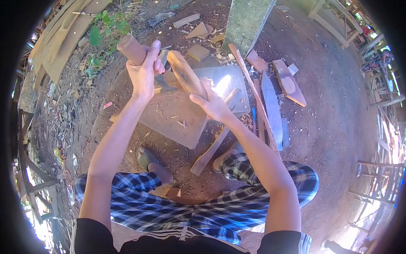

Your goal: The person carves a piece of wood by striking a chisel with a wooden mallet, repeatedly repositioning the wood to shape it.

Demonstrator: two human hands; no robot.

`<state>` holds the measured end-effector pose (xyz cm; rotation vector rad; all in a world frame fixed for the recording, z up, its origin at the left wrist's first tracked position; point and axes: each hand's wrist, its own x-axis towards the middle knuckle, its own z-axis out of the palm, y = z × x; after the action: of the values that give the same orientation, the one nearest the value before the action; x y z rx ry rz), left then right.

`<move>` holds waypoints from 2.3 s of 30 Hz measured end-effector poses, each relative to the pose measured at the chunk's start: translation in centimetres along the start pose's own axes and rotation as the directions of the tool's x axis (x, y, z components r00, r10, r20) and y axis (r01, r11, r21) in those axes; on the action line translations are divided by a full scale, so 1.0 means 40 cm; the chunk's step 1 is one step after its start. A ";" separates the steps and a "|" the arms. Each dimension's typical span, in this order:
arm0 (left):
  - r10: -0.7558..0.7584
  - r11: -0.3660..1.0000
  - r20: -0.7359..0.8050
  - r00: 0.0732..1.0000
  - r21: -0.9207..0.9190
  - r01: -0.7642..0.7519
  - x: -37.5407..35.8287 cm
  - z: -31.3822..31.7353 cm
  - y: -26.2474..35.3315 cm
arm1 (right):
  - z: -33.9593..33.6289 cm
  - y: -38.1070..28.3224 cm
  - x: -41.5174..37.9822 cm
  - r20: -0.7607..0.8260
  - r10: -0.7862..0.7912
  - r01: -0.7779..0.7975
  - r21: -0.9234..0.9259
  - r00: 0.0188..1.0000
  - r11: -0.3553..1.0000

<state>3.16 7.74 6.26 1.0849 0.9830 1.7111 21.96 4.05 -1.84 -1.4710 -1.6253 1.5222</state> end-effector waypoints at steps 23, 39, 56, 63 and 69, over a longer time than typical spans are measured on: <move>0.016 0.995 0.027 1.000 0.094 -0.019 0.000 -0.025 -0.030 | 0.002 -0.011 -0.004 -0.024 0.022 -0.024 -0.104 0.999 0.994; 0.110 0.967 0.007 0.994 0.229 -0.109 -0.016 -0.042 -0.060 | -0.062 -0.519 -0.197 -0.254 -0.901 0.815 -0.389 0.353 0.429; 0.188 0.936 0.009 0.982 0.301 -0.182 -0.052 -0.060 -0.032 | -0.057 -0.512 -0.248 0.096 -0.789 0.663 -0.608 0.607 0.436; 0.294 0.954 -0.071 0.953 0.083 -0.288 -0.082 -0.062 -0.043 | -0.066 -0.451 -0.212 0.070 -0.626 0.553 -0.551 0.776 0.624; 0.280 0.848 0.073 0.957 0.448 -0.283 -0.167 -0.090 -0.069 | -0.070 -0.194 -0.035 -0.136 -0.357 0.280 -0.394 0.924 0.875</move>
<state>2.14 1.79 0.90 1.6044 1.3158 1.7472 21.92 5.38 6.42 -1.3925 -1.9815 0.8836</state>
